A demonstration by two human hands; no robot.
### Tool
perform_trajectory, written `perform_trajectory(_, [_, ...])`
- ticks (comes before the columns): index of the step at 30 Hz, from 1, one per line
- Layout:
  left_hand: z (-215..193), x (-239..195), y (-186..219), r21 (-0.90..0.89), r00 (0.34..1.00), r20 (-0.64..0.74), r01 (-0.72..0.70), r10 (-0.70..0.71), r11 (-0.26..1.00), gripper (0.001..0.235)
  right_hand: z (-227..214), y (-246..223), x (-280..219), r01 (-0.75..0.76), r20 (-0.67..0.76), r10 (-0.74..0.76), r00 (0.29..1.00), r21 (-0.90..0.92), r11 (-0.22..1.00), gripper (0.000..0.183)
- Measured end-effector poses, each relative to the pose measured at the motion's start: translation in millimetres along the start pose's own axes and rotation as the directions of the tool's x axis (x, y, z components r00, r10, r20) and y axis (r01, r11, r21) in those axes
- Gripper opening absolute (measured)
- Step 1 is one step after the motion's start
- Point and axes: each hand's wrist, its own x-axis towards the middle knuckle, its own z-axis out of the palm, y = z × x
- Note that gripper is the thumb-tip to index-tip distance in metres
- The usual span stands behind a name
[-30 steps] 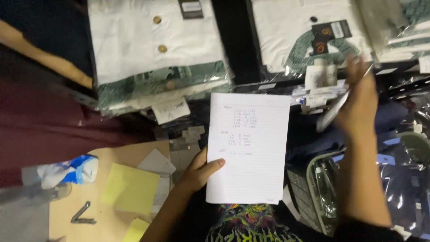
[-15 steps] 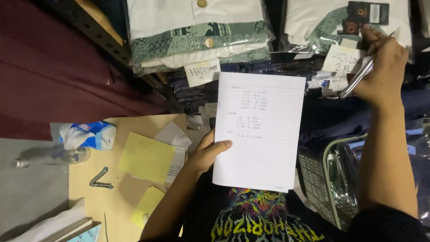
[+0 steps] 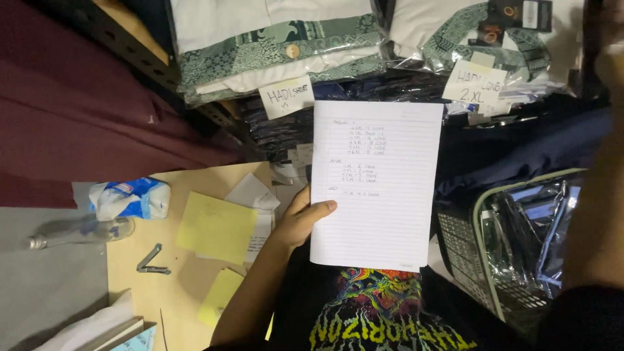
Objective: The person writes on a notepad with a pen while sitting at a desk surrounded by packaged clothing. They then stand up, move to a nearby rack, and handle several packaged shirts, checking them before returning to the desk to continue writing.
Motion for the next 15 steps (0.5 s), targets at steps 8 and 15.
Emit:
perform_trajectory(8, [12, 7, -10, 0.019, 0.987, -0.113, 0.119, -0.116, 0.993, 0.046, 37, -176, 60, -0.045, -0.096, -0.011, 0.995, -0.565, 0.824, 0.006])
perform_trajectory(15, [48, 7, 33, 0.012, 0.726, -0.521, 0.532, -0.449, 0.846, 0.061, 43, -171, 94, -0.094, -0.255, -0.05, 0.966, -0.522, 0.848, 0.033])
